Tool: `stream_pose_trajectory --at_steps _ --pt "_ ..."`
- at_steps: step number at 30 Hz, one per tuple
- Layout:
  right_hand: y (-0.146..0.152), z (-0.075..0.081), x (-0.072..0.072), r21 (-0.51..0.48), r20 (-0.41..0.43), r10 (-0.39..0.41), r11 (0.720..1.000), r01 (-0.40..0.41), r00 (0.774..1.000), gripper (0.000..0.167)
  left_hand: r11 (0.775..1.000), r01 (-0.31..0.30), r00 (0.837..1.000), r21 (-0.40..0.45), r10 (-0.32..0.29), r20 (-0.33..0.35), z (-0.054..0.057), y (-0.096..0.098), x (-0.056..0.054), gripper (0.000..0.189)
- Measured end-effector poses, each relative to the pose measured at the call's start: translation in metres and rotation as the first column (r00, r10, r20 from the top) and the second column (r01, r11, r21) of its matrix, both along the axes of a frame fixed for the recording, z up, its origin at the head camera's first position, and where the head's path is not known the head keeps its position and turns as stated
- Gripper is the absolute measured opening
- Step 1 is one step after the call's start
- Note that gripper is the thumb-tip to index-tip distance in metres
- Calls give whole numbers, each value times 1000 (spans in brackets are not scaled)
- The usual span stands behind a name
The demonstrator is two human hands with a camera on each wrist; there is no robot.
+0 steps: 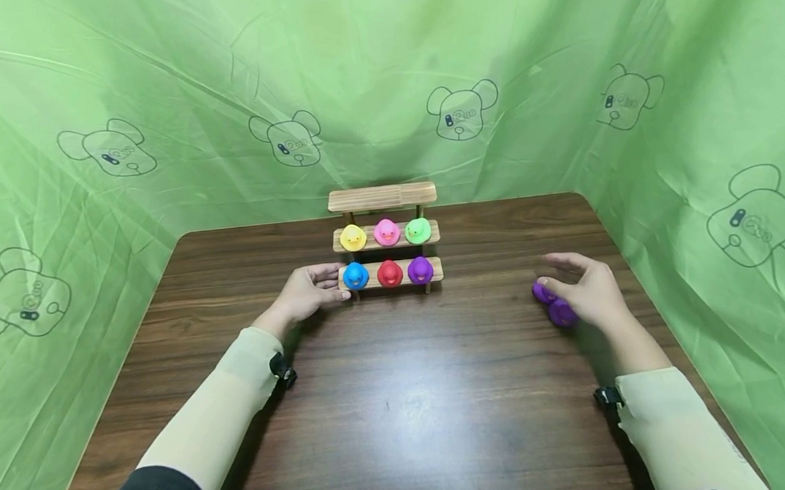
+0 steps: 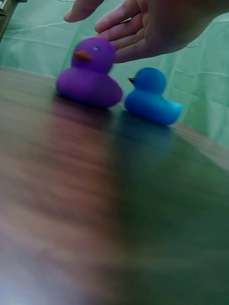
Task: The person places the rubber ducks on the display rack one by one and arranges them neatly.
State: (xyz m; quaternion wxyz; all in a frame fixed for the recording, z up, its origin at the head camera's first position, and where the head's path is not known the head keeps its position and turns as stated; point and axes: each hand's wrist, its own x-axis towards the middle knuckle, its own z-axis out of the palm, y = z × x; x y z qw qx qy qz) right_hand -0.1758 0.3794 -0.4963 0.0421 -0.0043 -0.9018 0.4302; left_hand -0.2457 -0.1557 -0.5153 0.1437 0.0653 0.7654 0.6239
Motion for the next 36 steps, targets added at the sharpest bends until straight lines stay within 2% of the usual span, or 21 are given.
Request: stream_pose_trajectory --at_steps 5,15,30,36 --pt "7 0 4 100 51 -4 995 -1 999 60 1000 -7 1000 8 7 -6 -1 -1 0 63" --pt "18 -12 5 146 126 28 988 -47 992 66 1000 -2 1000 7 2 3 -3 0 -1 63" --pt "17 -13 4 164 107 53 984 -70 993 57 1000 1 1000 8 -2 12 -3 0 -3 64" --pt "19 -16 2 190 67 66 979 -78 996 52 1000 5 1000 19 -5 13 -4 0 -4 65"
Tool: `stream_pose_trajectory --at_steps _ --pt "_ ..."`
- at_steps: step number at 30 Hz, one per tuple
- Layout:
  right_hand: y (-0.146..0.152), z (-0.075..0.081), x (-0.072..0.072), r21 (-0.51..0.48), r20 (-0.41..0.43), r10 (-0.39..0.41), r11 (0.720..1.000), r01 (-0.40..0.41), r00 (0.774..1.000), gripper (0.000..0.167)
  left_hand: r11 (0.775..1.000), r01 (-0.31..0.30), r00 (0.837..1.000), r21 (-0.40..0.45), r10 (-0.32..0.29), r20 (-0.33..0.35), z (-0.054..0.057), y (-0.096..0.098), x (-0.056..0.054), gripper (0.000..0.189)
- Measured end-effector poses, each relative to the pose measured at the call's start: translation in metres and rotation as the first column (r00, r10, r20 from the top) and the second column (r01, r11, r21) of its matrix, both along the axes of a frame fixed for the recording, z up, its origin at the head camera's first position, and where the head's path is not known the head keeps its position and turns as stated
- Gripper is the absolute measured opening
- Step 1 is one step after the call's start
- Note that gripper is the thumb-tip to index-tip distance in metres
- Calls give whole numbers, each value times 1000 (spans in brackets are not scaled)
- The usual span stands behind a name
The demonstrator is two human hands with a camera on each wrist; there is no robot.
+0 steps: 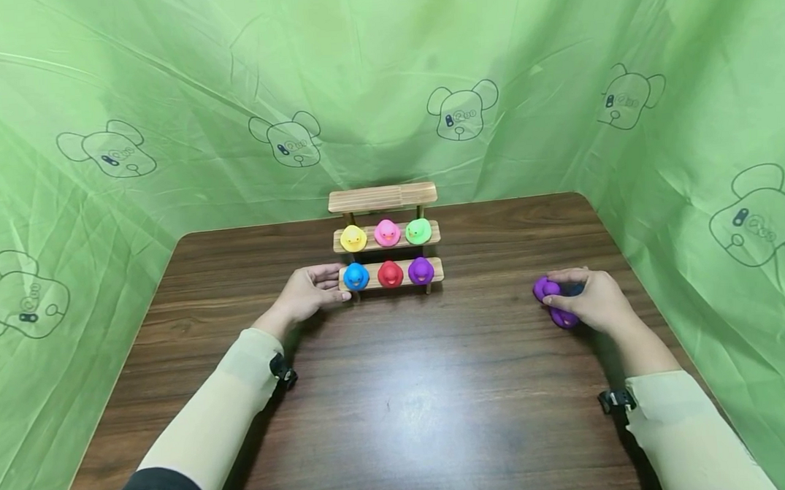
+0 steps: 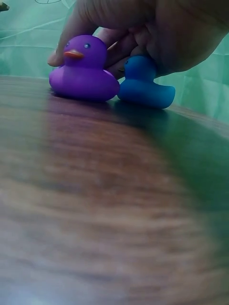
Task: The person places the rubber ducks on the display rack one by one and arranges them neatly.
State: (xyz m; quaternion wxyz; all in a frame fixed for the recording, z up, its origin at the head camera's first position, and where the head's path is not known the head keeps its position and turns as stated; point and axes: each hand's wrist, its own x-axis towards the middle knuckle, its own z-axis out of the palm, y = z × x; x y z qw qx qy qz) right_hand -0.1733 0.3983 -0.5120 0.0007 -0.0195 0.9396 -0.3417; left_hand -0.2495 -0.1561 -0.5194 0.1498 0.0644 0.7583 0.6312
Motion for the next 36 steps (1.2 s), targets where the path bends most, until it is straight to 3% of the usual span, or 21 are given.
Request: stream_pose_trajectory --at_steps 15,24,30,36 --pt "-6 5 -2 -22 -56 -31 999 30 998 48 1000 -1 1000 3 1 20 1 0 1 67" --pt "-30 36 -13 -197 -60 -58 979 45 997 47 1000 -8 1000 -16 8 -5 4 1 4 63" --pt "-53 56 -28 -159 -104 -34 987 17 994 45 1000 -7 1000 -26 6 -13 3 0 3 64" --pt "-80 74 -44 -189 -155 6 981 -36 988 41 1000 -6 1000 -27 6 -18 3 -1 3 64"
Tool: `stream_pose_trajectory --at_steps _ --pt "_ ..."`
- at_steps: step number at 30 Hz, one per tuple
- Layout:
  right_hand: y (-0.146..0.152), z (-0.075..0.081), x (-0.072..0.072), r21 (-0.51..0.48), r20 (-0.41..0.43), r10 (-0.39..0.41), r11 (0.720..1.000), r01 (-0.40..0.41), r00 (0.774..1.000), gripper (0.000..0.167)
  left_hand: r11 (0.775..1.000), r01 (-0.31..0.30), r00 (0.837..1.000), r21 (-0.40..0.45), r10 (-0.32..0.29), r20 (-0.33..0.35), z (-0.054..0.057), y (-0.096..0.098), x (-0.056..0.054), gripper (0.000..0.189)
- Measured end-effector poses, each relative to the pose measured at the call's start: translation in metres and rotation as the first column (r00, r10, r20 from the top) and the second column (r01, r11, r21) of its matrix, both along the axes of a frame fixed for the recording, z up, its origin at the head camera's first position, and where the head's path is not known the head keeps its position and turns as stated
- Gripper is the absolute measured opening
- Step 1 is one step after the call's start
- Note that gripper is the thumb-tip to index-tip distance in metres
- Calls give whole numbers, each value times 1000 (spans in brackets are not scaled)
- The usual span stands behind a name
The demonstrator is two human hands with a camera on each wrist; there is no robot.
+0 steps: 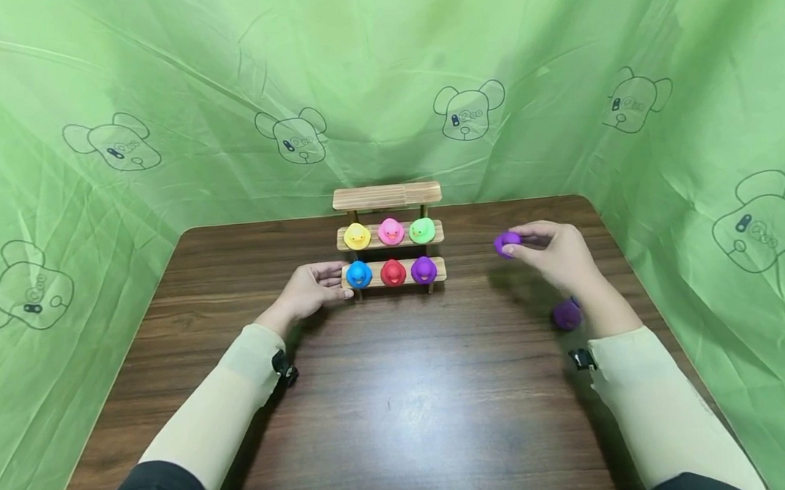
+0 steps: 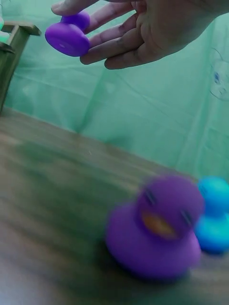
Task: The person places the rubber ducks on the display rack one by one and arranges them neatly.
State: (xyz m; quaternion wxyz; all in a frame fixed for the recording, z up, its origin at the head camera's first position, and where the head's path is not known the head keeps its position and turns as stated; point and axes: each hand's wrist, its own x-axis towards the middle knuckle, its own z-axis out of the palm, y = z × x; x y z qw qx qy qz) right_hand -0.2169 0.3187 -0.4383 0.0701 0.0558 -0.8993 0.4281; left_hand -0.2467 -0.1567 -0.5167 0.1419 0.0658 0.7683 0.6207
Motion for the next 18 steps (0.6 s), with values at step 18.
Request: stream_pose_trajectory --at_steps 18 --pt "-84 45 -51 -36 -74 160 986 -163 984 42 1000 -5 1000 24 5 -2 1 2 0 61"
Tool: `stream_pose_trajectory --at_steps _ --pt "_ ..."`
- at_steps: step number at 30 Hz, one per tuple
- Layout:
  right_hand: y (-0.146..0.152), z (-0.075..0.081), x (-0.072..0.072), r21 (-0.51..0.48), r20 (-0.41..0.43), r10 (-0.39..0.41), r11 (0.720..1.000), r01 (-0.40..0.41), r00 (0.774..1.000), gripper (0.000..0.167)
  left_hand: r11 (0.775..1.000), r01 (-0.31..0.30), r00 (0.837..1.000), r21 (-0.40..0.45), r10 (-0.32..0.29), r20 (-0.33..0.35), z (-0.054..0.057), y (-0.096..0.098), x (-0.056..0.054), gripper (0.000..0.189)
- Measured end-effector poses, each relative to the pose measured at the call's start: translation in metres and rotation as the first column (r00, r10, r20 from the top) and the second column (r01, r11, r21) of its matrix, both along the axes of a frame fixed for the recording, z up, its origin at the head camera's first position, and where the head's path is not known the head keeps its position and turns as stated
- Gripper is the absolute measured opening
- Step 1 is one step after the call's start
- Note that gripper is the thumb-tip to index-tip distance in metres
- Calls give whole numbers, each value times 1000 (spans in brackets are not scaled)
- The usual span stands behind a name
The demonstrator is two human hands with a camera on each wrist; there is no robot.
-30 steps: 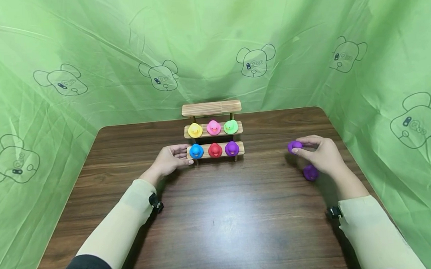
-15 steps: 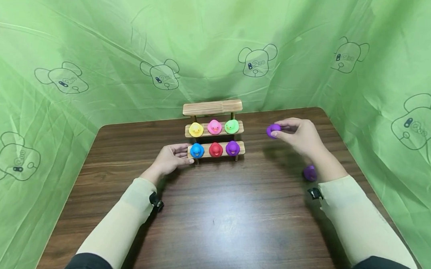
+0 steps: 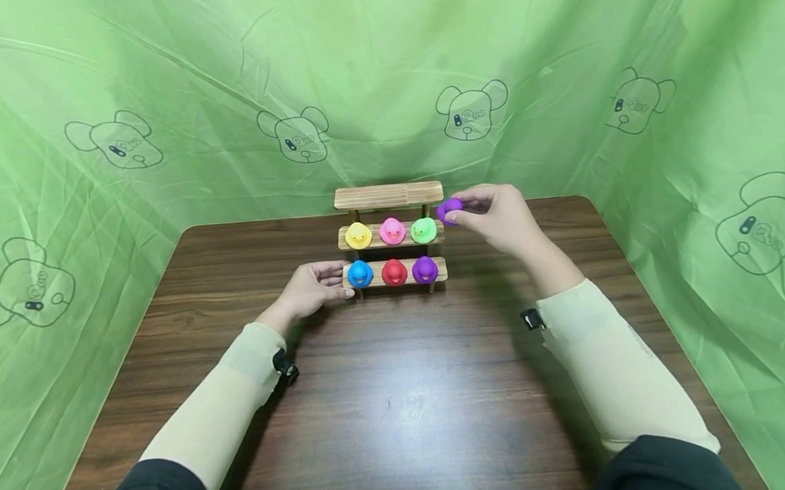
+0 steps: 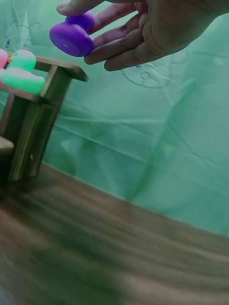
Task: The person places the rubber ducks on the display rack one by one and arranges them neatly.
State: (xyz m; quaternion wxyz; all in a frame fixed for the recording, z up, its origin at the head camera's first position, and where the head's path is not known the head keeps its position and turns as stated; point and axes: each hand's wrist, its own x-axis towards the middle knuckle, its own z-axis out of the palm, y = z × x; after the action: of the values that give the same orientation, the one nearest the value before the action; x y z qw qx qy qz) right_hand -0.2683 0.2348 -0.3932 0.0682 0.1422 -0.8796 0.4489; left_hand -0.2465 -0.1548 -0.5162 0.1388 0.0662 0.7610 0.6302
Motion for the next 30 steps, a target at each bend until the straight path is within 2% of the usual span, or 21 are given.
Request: stream_pose_trajectory --at_steps 12,16,22,30 --pt "-48 18 -29 -11 16 71 997 -70 997 40 1000 7 1000 -2 -7 12 3 0 1 62" --pt "-68 23 -38 10 54 103 995 -104 993 41 1000 4 1000 -19 -4 9 3 0 2 62" --pt "-95 27 -50 44 104 134 989 -139 985 41 1000 3 1000 15 -3 14 2 1 0 60" --pt "-119 27 -64 49 123 149 986 -156 981 40 1000 4 1000 -27 -4 1 1 -1 -1 62"
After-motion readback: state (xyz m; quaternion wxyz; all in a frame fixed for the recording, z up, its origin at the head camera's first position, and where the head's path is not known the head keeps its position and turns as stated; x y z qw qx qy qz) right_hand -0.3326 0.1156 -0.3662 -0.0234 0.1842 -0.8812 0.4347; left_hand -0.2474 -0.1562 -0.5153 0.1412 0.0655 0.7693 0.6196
